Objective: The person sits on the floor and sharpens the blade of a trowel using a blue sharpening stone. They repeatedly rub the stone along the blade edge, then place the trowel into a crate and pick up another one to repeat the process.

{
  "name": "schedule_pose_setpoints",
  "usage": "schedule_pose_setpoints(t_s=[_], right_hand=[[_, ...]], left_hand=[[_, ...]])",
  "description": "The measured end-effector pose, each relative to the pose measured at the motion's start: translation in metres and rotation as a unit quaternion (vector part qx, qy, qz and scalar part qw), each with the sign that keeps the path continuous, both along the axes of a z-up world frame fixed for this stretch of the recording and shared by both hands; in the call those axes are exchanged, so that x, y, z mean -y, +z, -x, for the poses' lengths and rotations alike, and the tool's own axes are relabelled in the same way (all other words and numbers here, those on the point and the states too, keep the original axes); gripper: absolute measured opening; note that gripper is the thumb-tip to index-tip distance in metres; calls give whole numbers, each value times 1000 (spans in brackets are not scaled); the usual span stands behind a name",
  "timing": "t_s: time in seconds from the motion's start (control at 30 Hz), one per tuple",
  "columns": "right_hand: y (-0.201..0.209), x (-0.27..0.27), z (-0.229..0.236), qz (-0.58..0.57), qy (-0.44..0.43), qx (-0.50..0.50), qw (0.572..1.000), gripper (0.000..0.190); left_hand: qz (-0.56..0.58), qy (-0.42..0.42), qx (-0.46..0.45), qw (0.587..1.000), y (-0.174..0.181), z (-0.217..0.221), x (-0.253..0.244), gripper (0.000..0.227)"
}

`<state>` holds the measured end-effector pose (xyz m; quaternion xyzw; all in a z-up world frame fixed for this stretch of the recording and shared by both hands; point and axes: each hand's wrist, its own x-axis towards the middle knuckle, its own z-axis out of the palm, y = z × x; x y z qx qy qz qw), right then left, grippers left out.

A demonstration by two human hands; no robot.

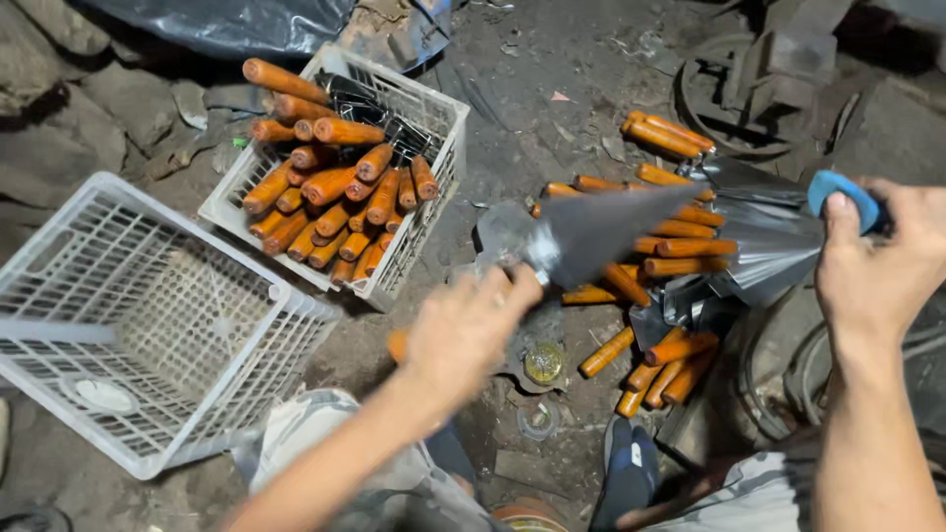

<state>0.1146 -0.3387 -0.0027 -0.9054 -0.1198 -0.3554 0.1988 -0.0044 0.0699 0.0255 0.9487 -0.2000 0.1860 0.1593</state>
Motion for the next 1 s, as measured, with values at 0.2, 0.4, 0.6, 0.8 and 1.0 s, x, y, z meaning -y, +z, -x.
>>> schedule_pose_setpoints(t_s=[0.2,0.4,0.6,0.8,1.0], right_hand=[[-15,6,3,-57,0,-58,997,21],[-4,-11,12,-49,1,-79,996,20],[-9,-9,3,-143,31,-120,982,15],[2,-22,3,-108,4,-120,987,18],[23,-23,1,16,-14,-50,999,20]], left_hand=[[-212,173,-153,949,42,-83,-127,48],[-360,240,-118,894,20,-155,-166,28],[-432,244,-25,868,-45,-219,-198,21],[-540,257,-25,801,-95,-281,-198,32],[-550,215,-65,804,-126,-301,-181,36]])
